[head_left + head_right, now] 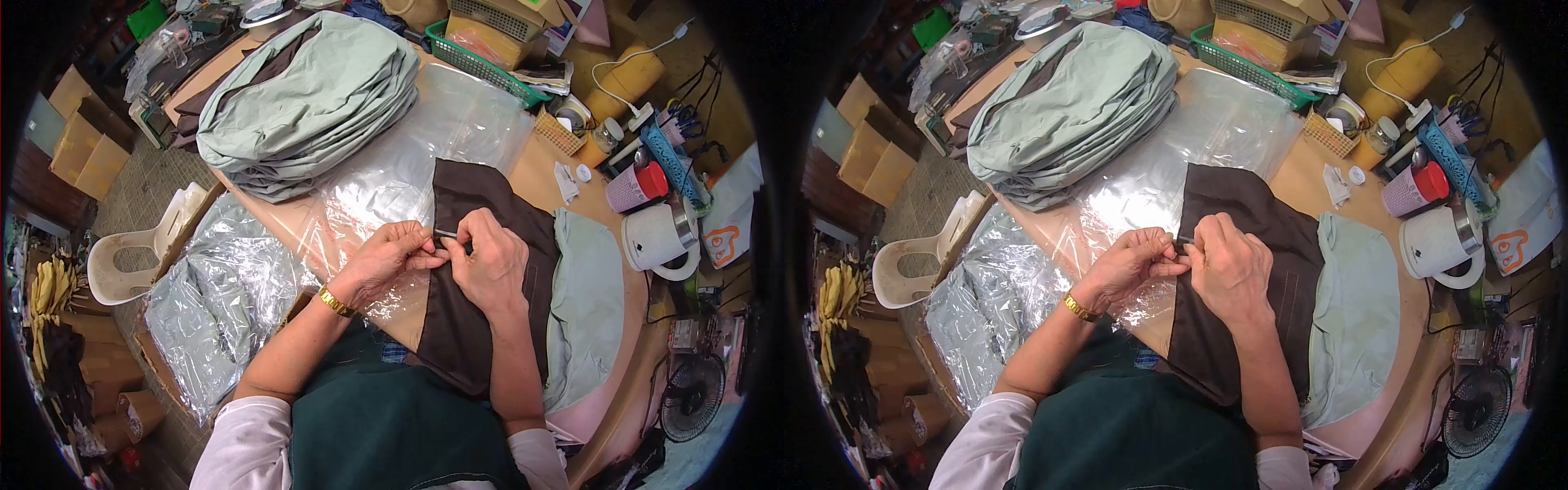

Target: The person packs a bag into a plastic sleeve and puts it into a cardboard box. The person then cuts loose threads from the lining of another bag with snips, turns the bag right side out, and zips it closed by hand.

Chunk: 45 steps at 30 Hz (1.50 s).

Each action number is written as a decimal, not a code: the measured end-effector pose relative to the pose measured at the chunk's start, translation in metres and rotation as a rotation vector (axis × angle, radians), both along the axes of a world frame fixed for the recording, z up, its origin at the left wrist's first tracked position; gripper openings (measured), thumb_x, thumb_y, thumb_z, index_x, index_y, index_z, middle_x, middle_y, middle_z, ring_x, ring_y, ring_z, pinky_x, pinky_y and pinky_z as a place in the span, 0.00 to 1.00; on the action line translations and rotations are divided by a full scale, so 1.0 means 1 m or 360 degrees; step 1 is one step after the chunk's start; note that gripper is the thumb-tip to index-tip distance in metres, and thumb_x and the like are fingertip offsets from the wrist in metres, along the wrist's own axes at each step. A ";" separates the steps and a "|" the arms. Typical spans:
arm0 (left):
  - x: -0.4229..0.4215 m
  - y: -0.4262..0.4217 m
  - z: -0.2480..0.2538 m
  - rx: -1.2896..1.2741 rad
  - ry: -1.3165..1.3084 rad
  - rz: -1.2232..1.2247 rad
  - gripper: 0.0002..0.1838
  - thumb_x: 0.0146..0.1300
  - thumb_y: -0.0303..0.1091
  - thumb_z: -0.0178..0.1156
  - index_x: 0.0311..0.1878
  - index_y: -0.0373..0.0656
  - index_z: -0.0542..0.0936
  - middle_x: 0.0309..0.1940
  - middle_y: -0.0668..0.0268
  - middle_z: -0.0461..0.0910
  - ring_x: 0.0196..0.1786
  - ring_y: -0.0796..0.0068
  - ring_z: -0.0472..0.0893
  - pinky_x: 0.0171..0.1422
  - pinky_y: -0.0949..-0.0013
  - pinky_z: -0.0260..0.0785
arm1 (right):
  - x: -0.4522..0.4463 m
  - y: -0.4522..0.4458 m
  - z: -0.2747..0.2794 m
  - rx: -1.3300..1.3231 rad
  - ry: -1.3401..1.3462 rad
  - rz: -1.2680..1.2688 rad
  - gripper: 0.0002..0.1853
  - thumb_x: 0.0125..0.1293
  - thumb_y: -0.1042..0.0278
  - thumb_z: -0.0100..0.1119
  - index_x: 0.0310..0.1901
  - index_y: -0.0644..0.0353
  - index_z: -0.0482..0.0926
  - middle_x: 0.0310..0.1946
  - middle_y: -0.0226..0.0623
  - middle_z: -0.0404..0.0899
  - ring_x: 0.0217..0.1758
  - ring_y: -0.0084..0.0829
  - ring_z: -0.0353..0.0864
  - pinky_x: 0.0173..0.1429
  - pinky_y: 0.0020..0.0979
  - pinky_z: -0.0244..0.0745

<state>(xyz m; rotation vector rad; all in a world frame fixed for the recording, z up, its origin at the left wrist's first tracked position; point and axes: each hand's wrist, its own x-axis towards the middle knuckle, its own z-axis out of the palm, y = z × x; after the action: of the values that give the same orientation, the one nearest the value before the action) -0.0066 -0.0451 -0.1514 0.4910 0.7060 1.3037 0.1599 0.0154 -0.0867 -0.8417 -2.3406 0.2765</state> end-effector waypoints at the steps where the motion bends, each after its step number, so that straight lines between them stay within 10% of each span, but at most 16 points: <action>1: 0.001 0.000 0.004 -0.0026 -0.0023 0.0028 0.12 0.73 0.34 0.54 0.35 0.35 0.76 0.34 0.63 0.80 0.41 0.70 0.86 0.49 0.72 0.82 | 0.000 0.001 -0.002 -0.0006 0.0017 -0.0030 0.15 0.47 0.74 0.70 0.31 0.56 0.71 0.29 0.32 0.72 0.27 0.38 0.76 0.33 0.37 0.69; 15: -0.001 -0.002 0.009 0.0023 0.0053 0.0026 0.11 0.74 0.33 0.52 0.40 0.34 0.76 0.34 0.67 0.78 0.45 0.70 0.85 0.51 0.73 0.81 | 0.004 0.003 0.003 -0.0071 0.0057 -0.0161 0.15 0.51 0.71 0.69 0.35 0.56 0.71 0.31 0.34 0.72 0.30 0.40 0.78 0.34 0.40 0.71; 21: -0.016 -0.004 0.007 0.0053 0.0795 0.0255 0.12 0.74 0.38 0.54 0.46 0.38 0.77 0.34 0.69 0.78 0.46 0.78 0.82 0.52 0.75 0.76 | 0.006 0.015 -0.004 -0.0271 0.0241 -0.0265 0.18 0.55 0.66 0.70 0.46 0.57 0.75 0.37 0.35 0.74 0.38 0.39 0.81 0.39 0.38 0.74; 40: -0.012 -0.003 0.015 0.0161 -0.0033 0.0144 0.10 0.74 0.35 0.54 0.38 0.40 0.75 0.43 0.68 0.79 0.42 0.84 0.80 0.50 0.78 0.80 | -0.007 -0.008 0.000 0.0121 0.0137 -0.0022 0.15 0.47 0.72 0.73 0.30 0.56 0.73 0.29 0.32 0.72 0.26 0.39 0.77 0.31 0.36 0.70; 45: -0.008 -0.005 0.019 0.0106 -0.0012 0.0151 0.10 0.73 0.35 0.54 0.36 0.41 0.76 0.43 0.67 0.79 0.44 0.82 0.80 0.51 0.76 0.80 | 0.001 0.020 0.011 -0.0451 0.0127 -0.0283 0.31 0.52 0.58 0.74 0.55 0.58 0.73 0.37 0.41 0.75 0.40 0.41 0.80 0.45 0.41 0.74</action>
<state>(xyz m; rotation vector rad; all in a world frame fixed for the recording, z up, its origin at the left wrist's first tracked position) -0.0146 -0.0498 -0.1322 0.5110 0.6882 1.4208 0.1604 0.0358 -0.0754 -1.1451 -2.1650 0.5643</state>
